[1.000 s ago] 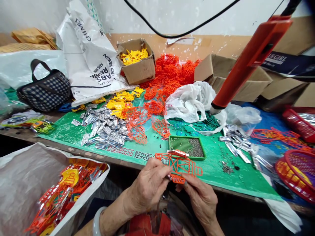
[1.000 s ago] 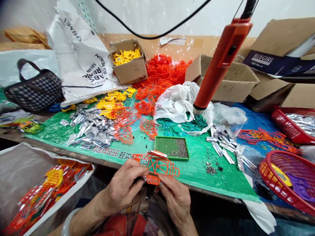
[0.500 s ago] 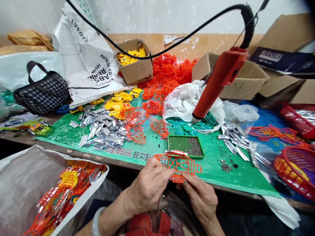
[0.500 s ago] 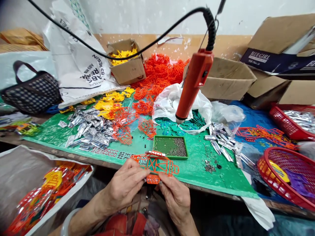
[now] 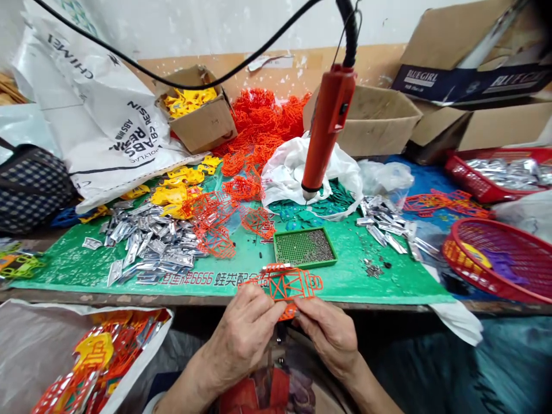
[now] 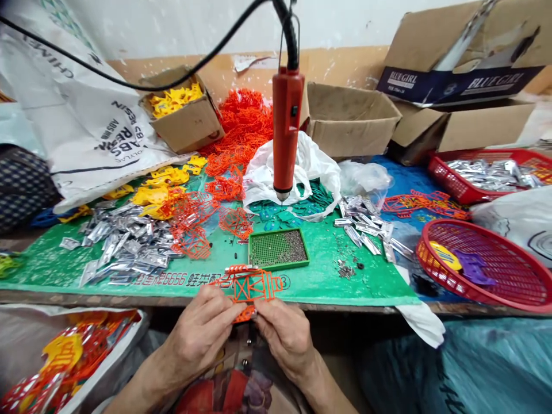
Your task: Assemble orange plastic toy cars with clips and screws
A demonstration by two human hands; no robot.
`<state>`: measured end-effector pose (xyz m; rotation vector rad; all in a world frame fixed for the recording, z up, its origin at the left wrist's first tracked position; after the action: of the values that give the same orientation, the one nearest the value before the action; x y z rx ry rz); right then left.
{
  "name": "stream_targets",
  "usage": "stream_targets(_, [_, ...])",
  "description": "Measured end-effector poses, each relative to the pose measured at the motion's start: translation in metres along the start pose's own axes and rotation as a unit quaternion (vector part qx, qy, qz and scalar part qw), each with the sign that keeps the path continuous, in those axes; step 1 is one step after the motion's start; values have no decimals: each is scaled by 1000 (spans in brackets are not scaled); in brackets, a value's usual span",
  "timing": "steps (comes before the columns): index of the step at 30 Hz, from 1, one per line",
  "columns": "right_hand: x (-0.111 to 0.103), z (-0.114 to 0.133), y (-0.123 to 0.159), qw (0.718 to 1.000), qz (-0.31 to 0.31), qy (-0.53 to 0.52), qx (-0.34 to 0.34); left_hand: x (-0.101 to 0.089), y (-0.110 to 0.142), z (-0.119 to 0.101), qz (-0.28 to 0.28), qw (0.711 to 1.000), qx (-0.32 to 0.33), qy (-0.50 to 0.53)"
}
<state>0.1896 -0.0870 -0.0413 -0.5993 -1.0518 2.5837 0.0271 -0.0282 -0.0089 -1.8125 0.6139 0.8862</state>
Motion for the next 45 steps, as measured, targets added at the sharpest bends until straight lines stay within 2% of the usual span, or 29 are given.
stream_targets(4, [0,-1,3,1000,0,-21,2,1,-1,0,24,999,42,23])
stream_targets(9, [-1,-1,6,1000,-1,-26,-5,1,-4,-2,37,998,42,26])
stream_targets(15, [-5,3,3,999,9,22,-35,0,-6,-2,39,997,59,15])
stream_targets(18, [-4,2,1,998,35,29,-49,-2,-8,-2,40,997,67,7])
stream_targets(23, [-5,-1,0,995,97,22,-6,-1,-7,-3,52,996,70,11])
stream_targets(27, [-5,6,-1,993,109,40,-12,1,-3,-4,56,995,65,46])
stream_targets(30, [-5,11,-6,992,115,41,-15,0,-5,-3,74,994,21,81])
stream_targets(34, [-8,12,-18,990,137,-11,29,-2,-12,-2,166,970,-92,152])
stream_targets(37, [-8,11,-29,984,162,-50,55,-6,-17,-3,201,954,-147,168])
stream_targets(39, [-4,10,-34,977,175,-80,87,-8,-19,-4,194,949,-163,188])
stream_targets(42, [5,6,-36,966,166,-123,152,-10,-22,-1,152,935,-195,253])
stream_targets(45, [4,0,-40,966,118,-146,175,-8,-21,9,122,899,-262,329])
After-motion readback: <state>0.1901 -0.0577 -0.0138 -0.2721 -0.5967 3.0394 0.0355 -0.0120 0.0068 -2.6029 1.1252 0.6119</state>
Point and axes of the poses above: each hand's wrist, its own y-axis away from the middle knuckle, its own x-axis out of the palm, z = x × y, the point moved 3 cm from there along -y, towards the middle knuckle, and after that the axes turned 4 degrees about -y, right-handed, at the moved point
